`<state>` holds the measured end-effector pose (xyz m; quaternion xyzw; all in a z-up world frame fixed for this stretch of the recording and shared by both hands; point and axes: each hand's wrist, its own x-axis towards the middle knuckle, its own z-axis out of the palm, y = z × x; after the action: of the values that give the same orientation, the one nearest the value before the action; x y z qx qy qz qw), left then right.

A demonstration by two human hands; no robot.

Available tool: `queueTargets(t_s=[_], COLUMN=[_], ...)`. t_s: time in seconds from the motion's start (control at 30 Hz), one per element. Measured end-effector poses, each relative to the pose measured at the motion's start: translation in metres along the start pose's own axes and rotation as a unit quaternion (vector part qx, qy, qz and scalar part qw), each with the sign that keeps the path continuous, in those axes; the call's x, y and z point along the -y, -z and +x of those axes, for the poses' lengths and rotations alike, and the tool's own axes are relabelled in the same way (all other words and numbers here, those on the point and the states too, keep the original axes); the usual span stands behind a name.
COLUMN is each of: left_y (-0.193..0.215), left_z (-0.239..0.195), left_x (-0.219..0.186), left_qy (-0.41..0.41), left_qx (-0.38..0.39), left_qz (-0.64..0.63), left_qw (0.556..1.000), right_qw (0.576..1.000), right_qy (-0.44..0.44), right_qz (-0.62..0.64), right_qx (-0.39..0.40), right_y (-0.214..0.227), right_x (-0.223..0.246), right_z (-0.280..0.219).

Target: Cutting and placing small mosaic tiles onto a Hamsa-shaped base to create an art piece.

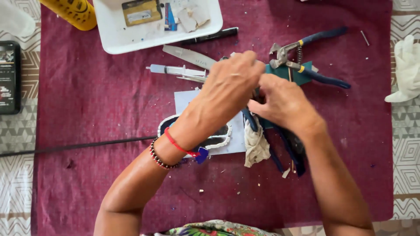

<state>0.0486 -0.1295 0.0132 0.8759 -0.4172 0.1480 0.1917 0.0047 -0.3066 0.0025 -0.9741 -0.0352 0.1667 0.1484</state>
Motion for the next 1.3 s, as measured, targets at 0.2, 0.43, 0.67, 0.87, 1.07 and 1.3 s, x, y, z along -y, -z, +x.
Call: queueTargets(t_s=[0.2, 0.43, 0.67, 0.87, 1.07, 1.3], left_y=[-0.011, -0.049, -0.082, -0.079, -0.002, 0.043], left_z=[-0.019, 0.003, 0.001, -0.002, -0.003, -0.078], left_x=[0.006, -0.005, -0.027, -0.006, 0.012, 0.036], left_qy=[0.029, 0.011, 0.007, 0.008, 0.086, 0.226], left_qx=[0.075, 0.13, 0.11, 0.076, 0.05, -0.019], left_qz=[-0.041, -0.028, -0.054, -0.125, -0.175, -0.564], left_qw=[0.996, 0.991, 0.992, 0.989, 0.979, 0.794], right_qw=[0.998, 0.983, 0.979, 0.996, 0.978, 0.94], right_qy=[-0.049, -0.175, -0.162, -0.037, 0.132, 0.277], right_qz=[-0.048, 0.045, 0.102, 0.07, 0.082, 0.087], right_qx=[-0.011, 0.032, 0.07, -0.038, -0.138, -0.178], right_y=[0.012, 0.064, 0.07, 0.053, 0.035, 0.017], right_x=[0.012, 0.033, 0.036, 0.009, 0.029, 0.074], right_z=[-0.012, -0.021, -0.023, -0.022, -0.023, -0.022])
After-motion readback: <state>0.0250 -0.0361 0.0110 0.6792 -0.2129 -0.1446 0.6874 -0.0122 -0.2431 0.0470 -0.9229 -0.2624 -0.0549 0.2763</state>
